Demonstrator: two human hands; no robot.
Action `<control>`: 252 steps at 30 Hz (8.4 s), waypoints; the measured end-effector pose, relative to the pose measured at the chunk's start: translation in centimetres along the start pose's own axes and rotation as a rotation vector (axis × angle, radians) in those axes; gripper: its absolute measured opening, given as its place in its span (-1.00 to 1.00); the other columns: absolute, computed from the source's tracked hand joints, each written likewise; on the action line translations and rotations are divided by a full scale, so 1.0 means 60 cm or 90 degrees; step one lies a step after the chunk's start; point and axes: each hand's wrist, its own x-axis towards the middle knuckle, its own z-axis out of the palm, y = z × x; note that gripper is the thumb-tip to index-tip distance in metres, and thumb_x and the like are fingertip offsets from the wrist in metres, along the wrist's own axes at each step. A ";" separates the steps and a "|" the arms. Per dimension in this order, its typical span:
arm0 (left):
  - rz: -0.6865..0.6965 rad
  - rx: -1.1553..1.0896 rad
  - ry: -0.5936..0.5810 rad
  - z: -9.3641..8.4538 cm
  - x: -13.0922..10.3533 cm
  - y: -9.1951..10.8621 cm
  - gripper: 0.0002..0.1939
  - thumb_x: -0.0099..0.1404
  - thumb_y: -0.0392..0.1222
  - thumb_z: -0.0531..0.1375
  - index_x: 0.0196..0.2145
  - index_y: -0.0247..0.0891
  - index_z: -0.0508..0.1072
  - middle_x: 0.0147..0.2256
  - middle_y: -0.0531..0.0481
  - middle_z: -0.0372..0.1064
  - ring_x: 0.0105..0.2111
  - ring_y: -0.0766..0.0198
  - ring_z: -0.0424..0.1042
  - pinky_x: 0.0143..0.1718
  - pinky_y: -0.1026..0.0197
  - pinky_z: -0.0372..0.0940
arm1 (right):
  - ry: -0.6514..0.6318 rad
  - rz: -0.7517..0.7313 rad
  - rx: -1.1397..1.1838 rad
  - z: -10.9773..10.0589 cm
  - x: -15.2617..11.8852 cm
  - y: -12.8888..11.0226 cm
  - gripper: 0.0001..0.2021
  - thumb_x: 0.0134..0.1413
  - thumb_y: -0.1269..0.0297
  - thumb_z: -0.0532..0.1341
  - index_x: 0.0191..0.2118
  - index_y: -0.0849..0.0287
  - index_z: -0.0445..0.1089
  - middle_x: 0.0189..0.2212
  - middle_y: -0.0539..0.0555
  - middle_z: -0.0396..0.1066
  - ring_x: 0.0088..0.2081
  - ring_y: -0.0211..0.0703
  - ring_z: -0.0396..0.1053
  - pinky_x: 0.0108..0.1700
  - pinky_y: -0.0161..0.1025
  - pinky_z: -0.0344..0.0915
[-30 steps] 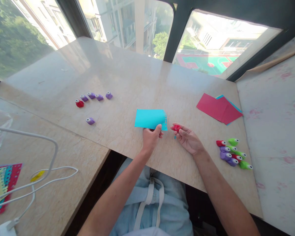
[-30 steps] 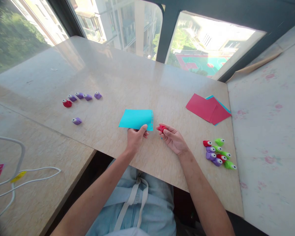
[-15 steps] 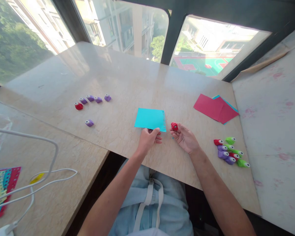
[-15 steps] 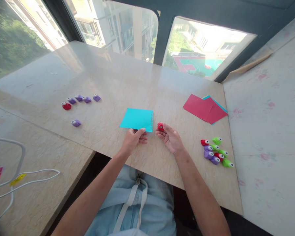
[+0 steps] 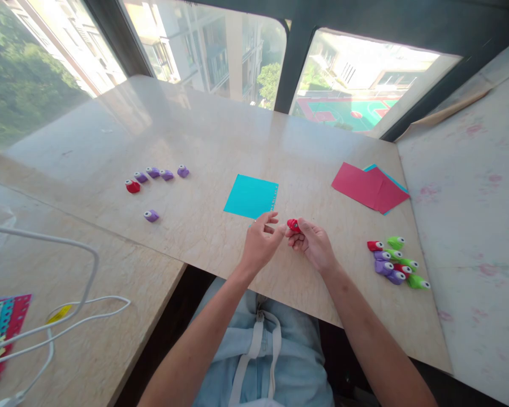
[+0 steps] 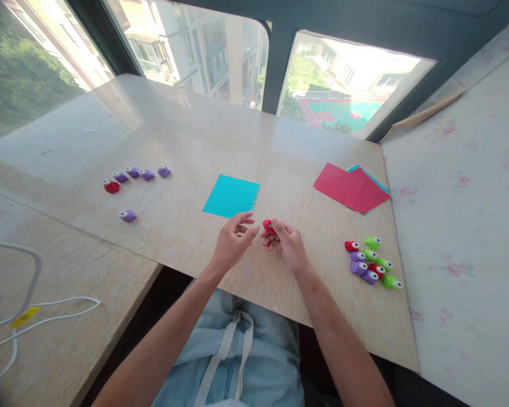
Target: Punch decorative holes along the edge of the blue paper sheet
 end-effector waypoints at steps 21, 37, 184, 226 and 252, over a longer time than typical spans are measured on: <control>0.073 -0.053 -0.147 0.006 0.010 -0.023 -0.69 0.35 -0.10 0.15 -0.06 -0.28 0.56 -0.21 -0.09 0.52 -0.25 0.26 0.44 -0.18 0.22 0.33 | -0.005 -0.020 -0.101 -0.005 -0.005 0.010 -0.67 0.09 0.14 0.32 -0.11 0.26 0.50 -0.44 0.08 0.47 -0.50 -0.25 0.38 -0.55 -0.41 0.27; 0.097 -0.020 -0.091 0.013 0.005 -0.038 -0.71 0.35 -0.18 0.16 -0.02 -0.24 0.54 0.06 -0.09 0.39 0.10 0.19 0.36 0.18 0.10 0.23 | 0.038 -0.037 -0.157 0.006 -0.008 0.013 -0.65 0.06 0.13 0.32 -0.08 0.23 0.52 -0.42 0.08 0.52 -0.46 -0.15 0.48 -0.41 -0.27 0.49; 0.320 0.103 -0.028 0.013 -0.045 -0.033 -0.72 0.41 -0.29 0.08 0.06 -0.23 0.33 -0.05 -0.12 0.43 -0.13 0.28 0.44 -0.14 0.22 0.38 | -0.034 -0.254 -0.160 -0.033 -0.031 0.032 -0.73 0.14 0.21 0.33 -0.02 0.00 0.51 -0.04 0.11 0.41 -0.12 -0.11 0.44 -0.10 -0.20 0.44; 0.187 0.006 0.021 0.010 -0.031 -0.055 -0.75 0.31 -0.27 0.15 -0.06 -0.27 0.47 -0.13 -0.11 0.45 -0.18 0.26 0.49 -0.22 0.26 0.45 | 0.016 -0.355 -0.326 0.004 -0.043 0.033 -0.75 0.19 0.39 0.26 -0.06 -0.04 0.55 -0.04 0.10 0.47 -0.01 -0.11 0.44 0.04 -0.17 0.42; 0.180 -0.042 0.037 -0.007 -0.025 -0.059 -0.75 0.39 -0.20 0.12 -0.06 -0.25 0.51 -0.08 -0.13 0.44 -0.05 0.25 0.41 -0.02 0.19 0.33 | 0.180 -0.204 -0.260 0.070 -0.081 0.067 -0.67 0.21 0.14 0.25 0.06 0.03 0.46 0.03 0.14 0.41 -0.04 -0.05 0.43 -0.04 -0.13 0.44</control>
